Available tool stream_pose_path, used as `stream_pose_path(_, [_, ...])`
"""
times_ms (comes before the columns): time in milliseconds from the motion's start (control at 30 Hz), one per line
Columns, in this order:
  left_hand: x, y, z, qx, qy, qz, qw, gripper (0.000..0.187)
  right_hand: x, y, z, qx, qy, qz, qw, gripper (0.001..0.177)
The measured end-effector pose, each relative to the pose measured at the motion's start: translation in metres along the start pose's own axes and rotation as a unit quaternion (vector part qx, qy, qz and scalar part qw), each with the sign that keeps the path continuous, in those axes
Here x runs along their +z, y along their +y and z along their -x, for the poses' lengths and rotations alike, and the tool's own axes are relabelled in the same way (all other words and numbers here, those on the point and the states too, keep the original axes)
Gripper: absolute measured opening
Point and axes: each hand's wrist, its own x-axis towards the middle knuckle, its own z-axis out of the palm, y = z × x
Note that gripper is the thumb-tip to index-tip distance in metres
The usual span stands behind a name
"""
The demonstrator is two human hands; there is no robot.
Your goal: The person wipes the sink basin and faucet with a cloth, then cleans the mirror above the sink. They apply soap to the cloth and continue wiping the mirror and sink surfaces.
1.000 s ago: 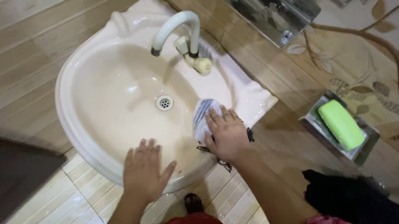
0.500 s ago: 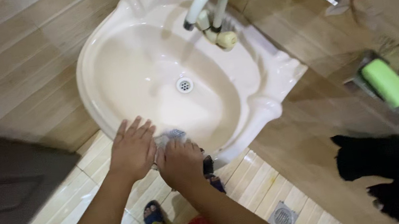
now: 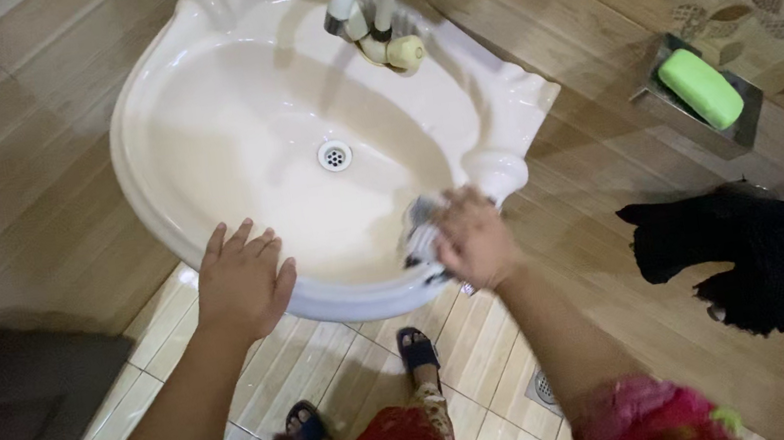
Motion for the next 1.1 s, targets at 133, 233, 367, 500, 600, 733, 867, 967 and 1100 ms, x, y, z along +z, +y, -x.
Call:
stream_pose_path(133, [-0.003,-0.002,0.002,0.000,-0.025,-0.021,0.999,0.049,0.011,0.032,-0.001,-0.002,-0.008,-0.014,1.000,0.038])
stream_pose_path(233, [-0.005,0.001,0.001,-0.005,-0.041,-0.022,0.999,0.048,0.030,-0.001,0.015,0.031,0.089,-0.026,0.995,0.041])
stream_pose_path(367, [-0.008,0.003,-0.012,0.010,-0.036,-0.071,0.997,0.055,0.060,-0.094,0.029,0.177,0.083,-0.022,0.981,0.037])
stream_pose_path(500, [-0.009,0.002,-0.022,0.031,-0.079,-0.073,0.994,0.061,0.082,-0.157,0.005,0.230,0.020,-0.011,0.973,0.044])
stream_pose_path(600, [-0.012,-0.001,-0.022,0.044,-0.111,-0.082,0.990,0.053,0.087,-0.177,-0.010,0.181,0.061,0.016,0.982,0.043])
stream_pose_path(733, [-0.013,0.002,-0.025,0.040,-0.143,-0.097,0.984,0.051,0.081,-0.160,0.001,0.127,0.038,-0.006,0.991,0.045])
stream_pose_path(867, [-0.011,-0.001,-0.023,0.042,-0.114,-0.060,0.991,0.047,0.073,-0.114,0.025,0.133,-0.002,0.006,0.991,0.044])
stream_pose_path(967, [-0.004,-0.003,-0.020,0.038,-0.087,-0.031,0.995,0.045,0.056,-0.053,0.035,0.135,0.032,-0.031,0.990,0.039])
stream_pose_path(1100, [0.003,-0.007,-0.020,0.056,-0.065,-0.031,0.996,0.046,0.025,0.016,0.017,0.036,0.079,-0.067,0.994,0.035])
